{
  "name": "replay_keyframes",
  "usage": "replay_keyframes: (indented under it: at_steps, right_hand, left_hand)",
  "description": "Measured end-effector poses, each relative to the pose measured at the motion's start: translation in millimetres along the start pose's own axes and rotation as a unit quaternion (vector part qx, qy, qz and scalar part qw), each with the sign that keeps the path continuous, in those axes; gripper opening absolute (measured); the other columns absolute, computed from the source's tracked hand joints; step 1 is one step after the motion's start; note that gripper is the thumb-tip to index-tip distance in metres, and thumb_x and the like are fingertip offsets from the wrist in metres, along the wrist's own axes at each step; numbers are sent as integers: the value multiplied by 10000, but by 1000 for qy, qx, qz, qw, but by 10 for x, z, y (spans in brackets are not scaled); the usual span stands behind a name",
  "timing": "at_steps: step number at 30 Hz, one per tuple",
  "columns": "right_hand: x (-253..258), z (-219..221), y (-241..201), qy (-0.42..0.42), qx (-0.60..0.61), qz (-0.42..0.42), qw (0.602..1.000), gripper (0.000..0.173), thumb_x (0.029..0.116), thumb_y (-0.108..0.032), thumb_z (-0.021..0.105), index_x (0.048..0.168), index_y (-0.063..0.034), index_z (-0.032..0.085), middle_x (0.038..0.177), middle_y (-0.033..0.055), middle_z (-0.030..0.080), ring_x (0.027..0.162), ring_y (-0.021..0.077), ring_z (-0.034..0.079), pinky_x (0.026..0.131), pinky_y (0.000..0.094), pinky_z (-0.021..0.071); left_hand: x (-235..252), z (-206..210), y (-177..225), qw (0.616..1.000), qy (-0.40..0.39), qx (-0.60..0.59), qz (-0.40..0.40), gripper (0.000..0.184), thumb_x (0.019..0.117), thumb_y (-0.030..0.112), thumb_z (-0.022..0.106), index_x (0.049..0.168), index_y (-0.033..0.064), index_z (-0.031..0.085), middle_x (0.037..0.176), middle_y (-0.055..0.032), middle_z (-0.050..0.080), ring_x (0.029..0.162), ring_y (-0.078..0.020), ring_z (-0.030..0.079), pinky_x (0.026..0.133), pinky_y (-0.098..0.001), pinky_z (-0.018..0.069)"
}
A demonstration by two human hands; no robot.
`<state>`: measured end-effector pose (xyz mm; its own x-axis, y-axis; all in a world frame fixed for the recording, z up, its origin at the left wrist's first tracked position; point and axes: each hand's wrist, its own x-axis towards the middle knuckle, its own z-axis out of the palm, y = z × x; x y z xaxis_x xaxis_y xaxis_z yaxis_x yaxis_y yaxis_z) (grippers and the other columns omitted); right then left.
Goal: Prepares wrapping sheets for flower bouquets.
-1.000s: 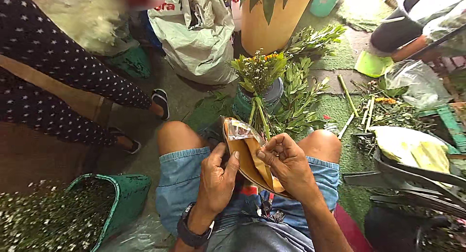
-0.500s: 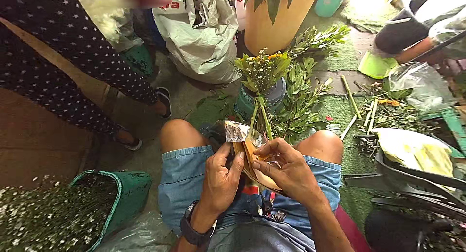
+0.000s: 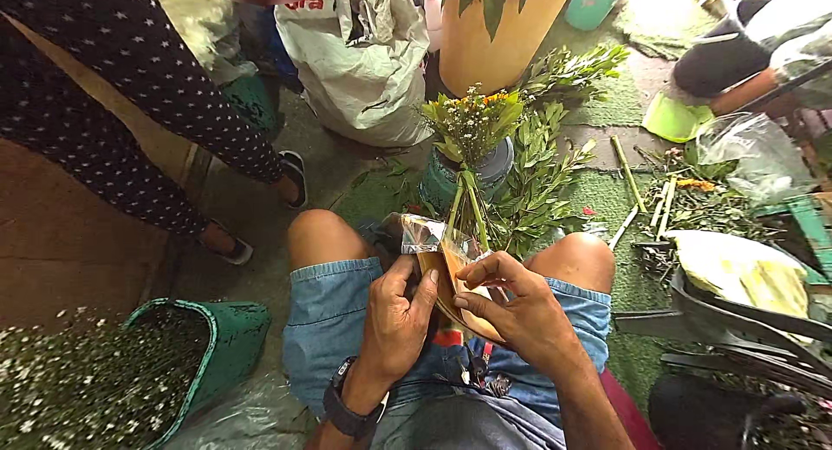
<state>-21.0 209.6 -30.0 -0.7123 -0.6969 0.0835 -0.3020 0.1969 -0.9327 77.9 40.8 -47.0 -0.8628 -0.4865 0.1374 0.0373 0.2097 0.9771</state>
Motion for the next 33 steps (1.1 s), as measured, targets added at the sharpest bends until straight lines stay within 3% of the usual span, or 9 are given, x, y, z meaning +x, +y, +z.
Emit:
replay_keyframes:
  at_steps: [9,11,13,17,21,23,26,33]
  right_hand:
    - [-9,-40,71,-15,37,2,999,233,908,-172,787,1064,-48,667,1038,38,736,960,141,715,883,315,614]
    - [-25,-19,22,-12,-14,-8,1000,193,925,-168,761,1063,-72,666,1016,0,739,955,102,715,874,302,618]
    - [-59,38,-37,2,-124,-17,992,134,953,-213,704,1051,-124,687,991,-43,736,917,59,703,802,289,609]
    - [-45,95,-114,14,-244,-61,968,132,990,-145,550,1009,-130,680,943,40,639,793,130,647,640,307,567]
    - [-16,61,-48,45,-239,-41,969,247,975,-126,518,1026,-165,757,1028,38,638,874,92,624,718,257,552]
    - [-29,61,-45,39,-200,-32,979,238,1016,-252,559,1092,-144,756,1097,47,666,923,76,658,755,238,585]
    - [-47,74,-45,25,-177,-19,984,337,986,-441,659,1107,-138,743,1216,52,681,997,101,681,772,267,600]
    - [-75,82,-23,26,-177,8,984,236,1047,-217,560,1186,-97,709,1032,3,754,928,58,722,838,248,613]
  left_hand:
    - [-8,0,-12,1000,-2,-1,1,155,1005,113,574,1040,19,693,908,-33,721,822,-98,710,720,-257,619]
    - [-10,0,-11,1000,-5,0,-2,152,1007,118,576,1033,21,690,904,-34,719,818,-105,709,724,-267,619]
    - [-10,4,-9,1000,-6,8,-3,161,1006,129,577,1038,24,695,906,-28,720,818,-99,708,726,-263,618]
    - [-7,13,-4,1000,-3,17,-2,170,1004,138,574,1041,27,698,914,-26,723,832,-92,709,739,-256,616]
    - [-13,7,0,1000,-2,16,-6,163,1006,138,572,1031,33,695,898,-22,721,804,-92,710,709,-254,618]
    - [-17,10,-1,1000,-1,15,-5,156,1004,134,574,1021,35,694,887,-19,717,791,-88,704,700,-250,614]
    - [-13,23,-6,1000,-2,15,-3,158,1004,139,579,1026,36,697,897,-20,721,816,-87,707,724,-253,614]
    - [-14,19,-4,1000,-3,8,-7,159,1003,133,578,1034,28,693,903,-27,722,805,-98,710,714,-262,622]
